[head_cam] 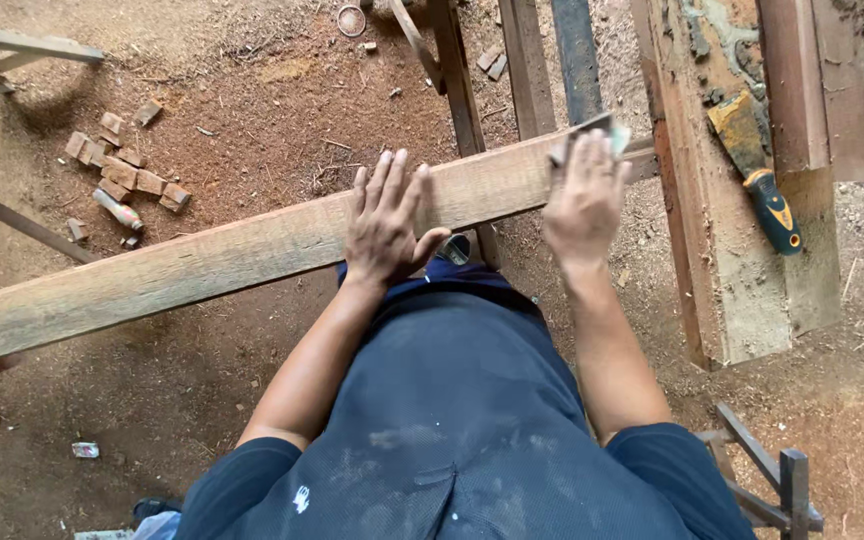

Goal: The person sands a long wooden beam by hand using a piece of sandpaper, applying it to the top surface and edges of the wood while holding the beam steady.

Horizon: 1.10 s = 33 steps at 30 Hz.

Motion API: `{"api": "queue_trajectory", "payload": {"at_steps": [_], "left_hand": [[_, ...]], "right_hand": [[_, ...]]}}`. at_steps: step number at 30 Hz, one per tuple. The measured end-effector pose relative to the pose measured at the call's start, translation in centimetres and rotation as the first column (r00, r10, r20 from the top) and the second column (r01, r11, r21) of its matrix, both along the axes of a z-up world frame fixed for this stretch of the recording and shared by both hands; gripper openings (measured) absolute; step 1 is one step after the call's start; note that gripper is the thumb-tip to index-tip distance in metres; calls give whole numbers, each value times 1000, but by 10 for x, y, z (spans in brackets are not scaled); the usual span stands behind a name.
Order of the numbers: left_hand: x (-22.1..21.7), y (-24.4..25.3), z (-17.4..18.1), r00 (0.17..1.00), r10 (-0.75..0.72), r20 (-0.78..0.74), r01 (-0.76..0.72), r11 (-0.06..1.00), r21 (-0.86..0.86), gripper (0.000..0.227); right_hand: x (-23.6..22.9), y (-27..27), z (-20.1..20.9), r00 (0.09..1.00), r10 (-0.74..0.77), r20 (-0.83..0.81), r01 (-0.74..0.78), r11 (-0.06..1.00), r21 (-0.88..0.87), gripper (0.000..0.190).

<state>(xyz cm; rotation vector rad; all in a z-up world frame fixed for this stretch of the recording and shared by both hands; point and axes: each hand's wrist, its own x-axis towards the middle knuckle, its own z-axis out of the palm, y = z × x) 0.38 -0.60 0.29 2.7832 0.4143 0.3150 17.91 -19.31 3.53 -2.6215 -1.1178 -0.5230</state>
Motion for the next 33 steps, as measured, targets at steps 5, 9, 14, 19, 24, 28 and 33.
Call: {"api": "queue_trajectory", "payload": {"at_steps": [5, 9, 14, 19, 24, 28, 33], "left_hand": [[-1, 4, -4, 994, -87, 72, 90, 995, -50, 96], [-5, -1, -7, 995, -35, 98, 38, 999, -28, 90], [5, -2, 5, 975, -176, -134, 197, 966, 168, 95], [2, 1, 14, 979, -187, -82, 196, 973, 122, 105], [5, -1, 20, 988, -140, -65, 148, 981, 126, 96], [5, 0, 22, 983, -173, -57, 180, 971, 159, 100], [2, -1, 18, 988, -142, -66, 151, 974, 168, 89]], "right_hand": [[-61, -2, -1, 907, 419, -52, -408, 901, 146, 35], [-19, -8, -14, 981, 178, 82, -179, 984, -2, 35], [-36, -1, -8, 938, 342, 55, -347, 928, 137, 25], [-30, -13, -3, 946, 142, -290, -164, 985, -54, 33], [-48, -8, -14, 950, 279, 137, -271, 959, -78, 37], [-26, -20, -7, 986, 164, 24, -160, 980, -122, 37], [-48, -2, -16, 948, 312, 60, -315, 948, 54, 36]]}}
